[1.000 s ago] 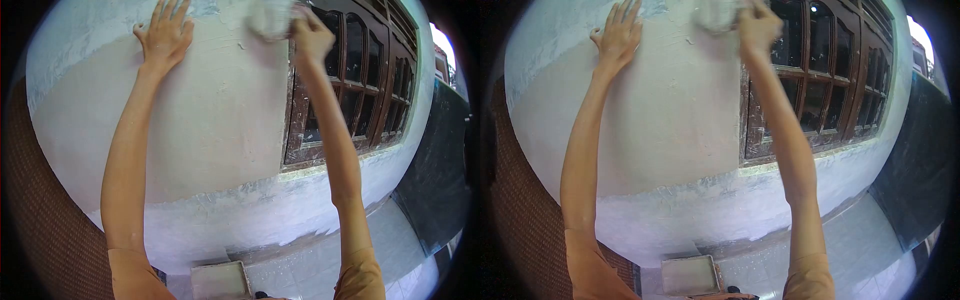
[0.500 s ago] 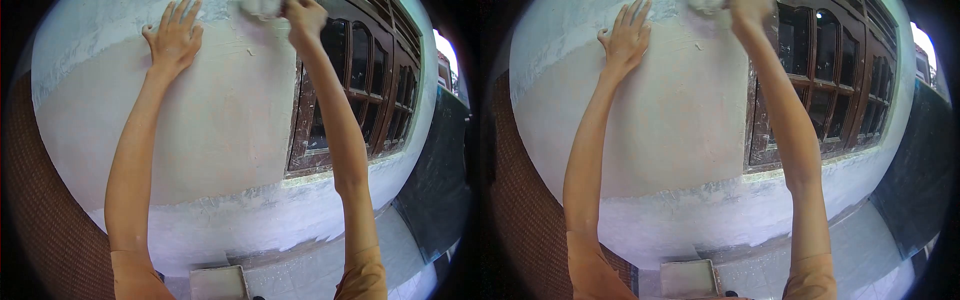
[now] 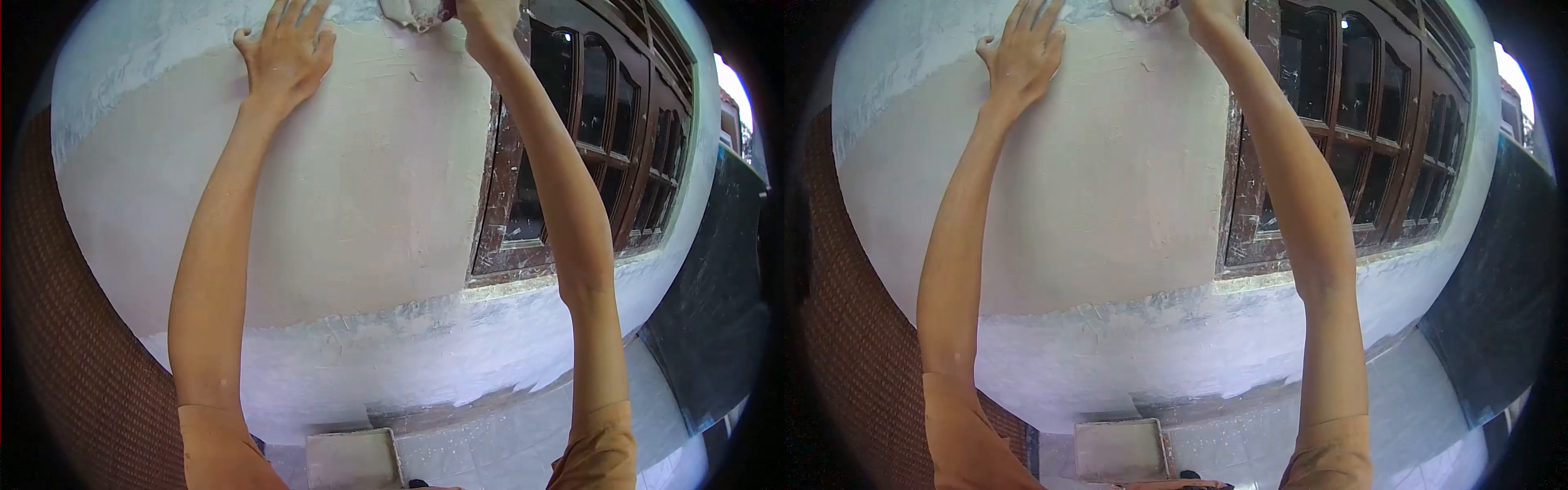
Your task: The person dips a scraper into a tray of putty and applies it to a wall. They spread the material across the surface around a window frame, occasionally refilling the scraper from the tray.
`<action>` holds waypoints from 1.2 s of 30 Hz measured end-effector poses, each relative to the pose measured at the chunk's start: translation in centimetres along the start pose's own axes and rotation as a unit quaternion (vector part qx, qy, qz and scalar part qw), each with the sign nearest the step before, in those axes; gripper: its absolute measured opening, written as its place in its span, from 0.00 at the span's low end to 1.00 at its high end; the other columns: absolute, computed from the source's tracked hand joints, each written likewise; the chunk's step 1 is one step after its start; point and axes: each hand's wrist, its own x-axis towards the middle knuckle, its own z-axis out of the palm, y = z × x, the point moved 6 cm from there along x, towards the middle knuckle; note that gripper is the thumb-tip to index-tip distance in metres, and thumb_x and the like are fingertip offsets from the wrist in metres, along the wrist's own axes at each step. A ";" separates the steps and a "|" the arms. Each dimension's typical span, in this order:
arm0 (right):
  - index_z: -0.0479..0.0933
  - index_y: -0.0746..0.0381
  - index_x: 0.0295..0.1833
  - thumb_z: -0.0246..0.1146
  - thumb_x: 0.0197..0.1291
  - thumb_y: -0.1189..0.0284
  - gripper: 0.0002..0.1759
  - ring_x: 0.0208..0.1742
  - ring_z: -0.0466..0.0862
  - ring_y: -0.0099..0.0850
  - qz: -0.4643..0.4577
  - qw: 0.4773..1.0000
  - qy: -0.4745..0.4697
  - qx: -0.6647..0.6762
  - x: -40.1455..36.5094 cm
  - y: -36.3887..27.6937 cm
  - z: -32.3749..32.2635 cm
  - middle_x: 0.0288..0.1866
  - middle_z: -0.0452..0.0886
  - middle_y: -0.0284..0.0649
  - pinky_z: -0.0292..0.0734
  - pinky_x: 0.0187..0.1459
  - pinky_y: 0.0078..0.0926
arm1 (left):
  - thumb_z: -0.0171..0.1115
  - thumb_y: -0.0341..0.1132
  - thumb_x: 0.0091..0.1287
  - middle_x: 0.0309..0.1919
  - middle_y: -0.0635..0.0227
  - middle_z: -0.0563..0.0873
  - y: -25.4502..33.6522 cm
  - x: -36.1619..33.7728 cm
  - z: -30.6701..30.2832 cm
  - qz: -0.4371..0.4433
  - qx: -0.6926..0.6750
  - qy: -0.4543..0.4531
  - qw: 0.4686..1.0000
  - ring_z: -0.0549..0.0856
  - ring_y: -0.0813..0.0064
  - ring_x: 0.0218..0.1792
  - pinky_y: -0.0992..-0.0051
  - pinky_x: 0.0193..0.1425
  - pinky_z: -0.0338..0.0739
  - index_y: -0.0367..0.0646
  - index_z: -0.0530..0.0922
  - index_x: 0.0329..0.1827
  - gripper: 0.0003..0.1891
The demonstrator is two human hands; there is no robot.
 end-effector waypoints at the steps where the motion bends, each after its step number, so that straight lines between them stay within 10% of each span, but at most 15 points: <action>1: 0.88 0.65 0.55 0.67 0.66 0.78 0.13 0.31 0.81 0.21 -0.004 0.999 0.007 -0.037 0.2 0.3 0.2 0.40 0.91 0.38 0.78 0.31 0.23 | 0.53 0.44 0.72 0.85 0.68 0.57 0.2 0.0 -0.1 0.001 0.001 0.000 1.000 0.54 0.59 0.84 0.26 0.78 0.46 0.52 0.61 0.83 0.35; 7: 0.87 0.67 0.57 0.67 0.66 0.81 0.14 0.33 0.86 0.25 0.008 0.983 0.179 0.036 2.6 1.5 -8.6 0.43 0.91 0.42 0.82 0.34 0.21 | 0.53 0.42 0.72 0.85 0.68 0.57 0.6 -0.2 -0.1 -0.011 -0.019 -0.001 1.000 0.54 0.59 0.85 0.27 0.79 0.46 0.53 0.61 0.83 0.34; 13: 0.87 0.66 0.57 0.69 0.66 0.78 0.15 0.39 0.86 0.24 -0.008 0.997 -0.036 0.072 -2.6 1.5 -0.1 0.44 0.92 0.42 0.82 0.41 0.22 | 0.52 0.43 0.73 0.85 0.67 0.57 0.9 -0.3 0.3 -0.025 0.018 0.009 0.999 0.54 0.60 0.85 0.28 0.80 0.46 0.52 0.61 0.84 0.34; 23: 0.84 0.69 0.61 0.68 0.70 0.77 0.16 0.27 0.77 0.17 0.016 0.993 0.097 0.065 -2.0 3.3 -11.1 0.39 0.88 0.34 0.72 0.28 0.18 | 0.50 0.45 0.75 0.81 0.59 0.63 -0.5 -4.5 0.1 -0.020 0.018 0.052 0.998 0.59 0.56 0.82 0.29 0.76 0.51 0.46 0.59 0.83 0.34; 31: 0.81 0.70 0.63 0.66 0.73 0.73 0.18 0.28 0.77 0.17 0.173 0.975 -0.130 0.043 -22.7 -0.8 -7.6 0.36 0.85 0.32 0.75 0.31 0.18 | 0.49 0.46 0.76 0.80 0.53 0.64 -7.1 -22.6 -2.0 -0.150 -0.048 0.016 0.987 0.60 0.55 0.82 0.36 0.77 0.53 0.45 0.60 0.83 0.33; 33: 0.80 0.71 0.63 0.65 0.74 0.73 0.17 0.28 0.79 0.18 0.227 0.962 -0.152 0.031 -29.5 -1.2 -7.1 0.36 0.84 0.34 0.78 0.31 0.20 | 0.51 0.43 0.76 0.79 0.49 0.65 -8.2 -31.1 -3.1 0.031 -0.043 0.110 0.993 0.63 0.53 0.80 0.39 0.77 0.57 0.42 0.61 0.81 0.32; 36: 0.77 0.71 0.62 0.61 0.74 0.78 0.15 0.30 0.83 0.22 0.350 0.911 -0.213 0.053 -41.1 -0.1 -7.2 0.33 0.83 0.36 0.84 0.32 0.25 | 0.47 0.44 0.80 0.77 0.57 0.68 -11.6 -44.3 -5.8 -0.113 -0.203 -0.018 0.972 0.66 0.54 0.77 0.53 0.78 0.58 0.48 0.71 0.74 0.24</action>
